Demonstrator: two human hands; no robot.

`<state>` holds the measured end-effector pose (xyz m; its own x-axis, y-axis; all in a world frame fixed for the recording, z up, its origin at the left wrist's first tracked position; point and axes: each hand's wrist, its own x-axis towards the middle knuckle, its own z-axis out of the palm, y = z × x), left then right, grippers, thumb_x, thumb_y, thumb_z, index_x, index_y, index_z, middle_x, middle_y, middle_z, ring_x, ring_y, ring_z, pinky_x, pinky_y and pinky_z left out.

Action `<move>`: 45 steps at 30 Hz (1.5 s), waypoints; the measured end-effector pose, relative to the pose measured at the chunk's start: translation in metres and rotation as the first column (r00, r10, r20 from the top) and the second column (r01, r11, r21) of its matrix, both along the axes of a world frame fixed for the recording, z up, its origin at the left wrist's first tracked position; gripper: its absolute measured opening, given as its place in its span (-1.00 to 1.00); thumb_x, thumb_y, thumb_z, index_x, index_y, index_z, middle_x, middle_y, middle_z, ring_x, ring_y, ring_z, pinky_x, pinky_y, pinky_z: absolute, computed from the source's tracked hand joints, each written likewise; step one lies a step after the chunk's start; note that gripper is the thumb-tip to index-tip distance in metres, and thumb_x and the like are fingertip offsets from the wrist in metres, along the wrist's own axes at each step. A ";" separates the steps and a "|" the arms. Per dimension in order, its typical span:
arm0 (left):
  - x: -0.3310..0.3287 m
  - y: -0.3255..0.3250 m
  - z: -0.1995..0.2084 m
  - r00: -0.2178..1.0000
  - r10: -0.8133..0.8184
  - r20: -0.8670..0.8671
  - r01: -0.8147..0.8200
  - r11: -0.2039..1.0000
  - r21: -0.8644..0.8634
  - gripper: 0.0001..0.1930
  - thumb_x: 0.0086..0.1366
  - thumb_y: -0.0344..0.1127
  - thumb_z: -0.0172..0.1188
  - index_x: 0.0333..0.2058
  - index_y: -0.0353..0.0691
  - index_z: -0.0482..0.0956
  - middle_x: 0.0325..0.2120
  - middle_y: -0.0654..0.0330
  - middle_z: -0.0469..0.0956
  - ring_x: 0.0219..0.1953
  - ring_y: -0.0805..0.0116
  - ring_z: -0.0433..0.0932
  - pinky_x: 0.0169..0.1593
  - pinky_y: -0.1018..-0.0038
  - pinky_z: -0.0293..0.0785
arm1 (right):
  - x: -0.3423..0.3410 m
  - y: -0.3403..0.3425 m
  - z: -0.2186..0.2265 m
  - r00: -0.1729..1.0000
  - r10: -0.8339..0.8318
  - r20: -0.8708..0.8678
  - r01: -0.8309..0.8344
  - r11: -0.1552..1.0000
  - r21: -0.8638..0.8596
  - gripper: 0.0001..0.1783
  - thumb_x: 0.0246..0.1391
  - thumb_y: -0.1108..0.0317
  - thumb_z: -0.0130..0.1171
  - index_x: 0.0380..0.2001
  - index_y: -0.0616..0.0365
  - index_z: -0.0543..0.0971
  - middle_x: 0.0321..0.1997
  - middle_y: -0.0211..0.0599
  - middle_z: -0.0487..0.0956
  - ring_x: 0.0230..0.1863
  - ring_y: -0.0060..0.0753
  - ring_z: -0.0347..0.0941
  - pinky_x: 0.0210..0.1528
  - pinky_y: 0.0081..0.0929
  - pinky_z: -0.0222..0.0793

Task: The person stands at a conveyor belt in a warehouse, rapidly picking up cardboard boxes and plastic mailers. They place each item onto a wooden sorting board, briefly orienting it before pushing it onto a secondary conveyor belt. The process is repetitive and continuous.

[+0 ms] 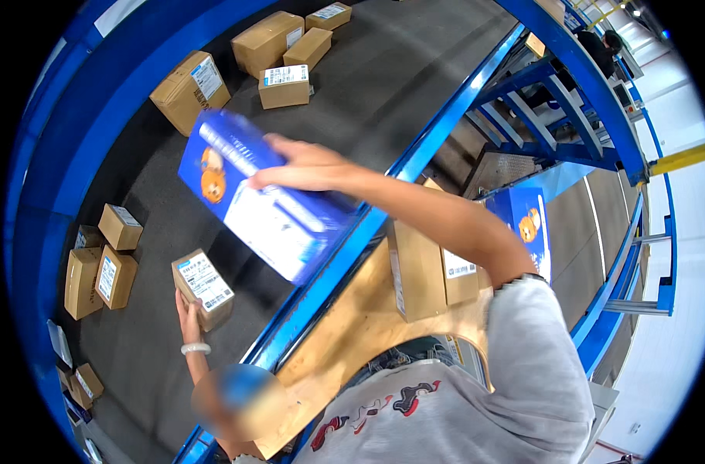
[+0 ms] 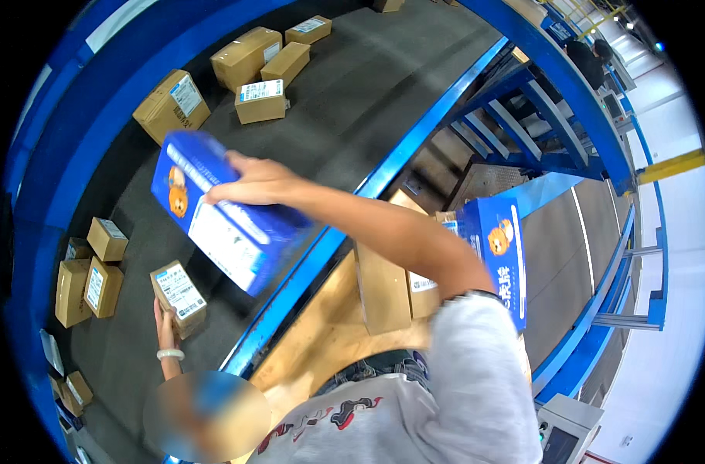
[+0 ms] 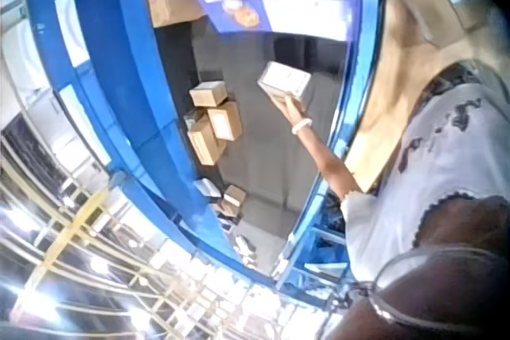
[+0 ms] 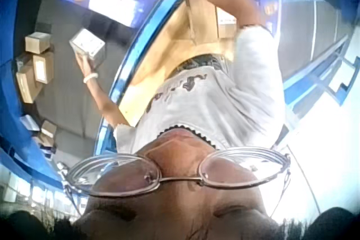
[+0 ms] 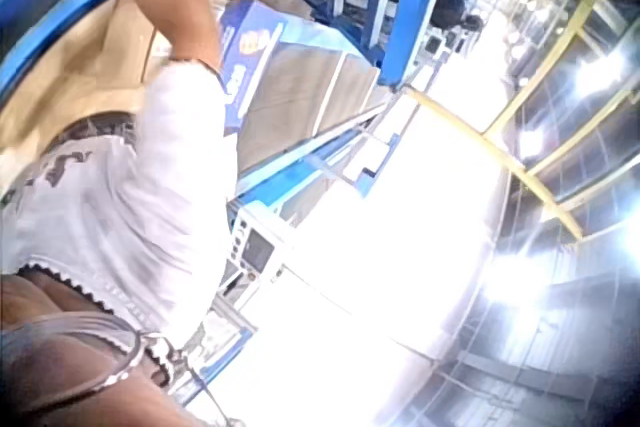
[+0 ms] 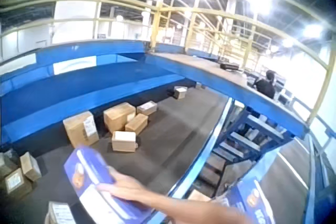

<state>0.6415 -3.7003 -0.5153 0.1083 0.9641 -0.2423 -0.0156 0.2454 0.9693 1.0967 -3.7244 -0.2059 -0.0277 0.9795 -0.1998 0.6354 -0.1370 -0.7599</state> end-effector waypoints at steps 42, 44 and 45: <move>0.512 0.104 0.083 0.409 0.158 -0.899 0.662 0.626 0.412 -0.10 0.06 -0.32 0.51 0.39 -0.15 0.29 0.43 -0.10 0.17 0.48 -0.16 0.12 0.48 0.12 0.23 | 0.389 0.062 -0.113 0.642 -0.106 0.759 -0.487 0.708 0.511 0.08 -0.22 0.50 0.50 0.44 0.09 0.26 0.48 -0.08 0.24 0.50 0.07 0.15 0.43 -0.07 0.19; 0.520 0.180 0.081 0.346 0.127 -0.930 0.721 0.598 0.350 -0.03 0.04 -0.33 0.53 0.42 -0.12 0.22 0.46 -0.10 0.11 0.51 -0.17 0.05 0.51 0.10 0.18 | 0.394 0.164 -0.146 0.537 -0.086 0.839 -0.541 0.728 0.421 0.06 -0.16 0.51 0.47 0.46 0.10 0.24 0.47 -0.14 0.26 0.49 -0.01 0.16 0.42 -0.11 0.20; 0.525 0.210 0.084 0.312 0.078 -0.947 0.740 0.606 0.294 0.03 0.04 -0.36 0.52 0.47 -0.08 0.15 0.50 -0.07 0.04 0.55 -0.12 -0.04 0.56 0.10 0.07 | 0.393 0.213 -0.164 0.475 -0.096 0.875 -0.555 0.739 0.382 0.05 -0.13 0.51 0.45 0.47 0.09 0.23 0.48 -0.17 0.26 0.49 -0.03 0.15 0.42 -0.13 0.20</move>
<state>1.1666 -3.4901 -0.4315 0.6024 0.7842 0.1487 0.7546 -0.6203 0.2139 1.4898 -3.5109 -0.3695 -0.4206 0.8594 0.2907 0.8967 0.3450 0.2773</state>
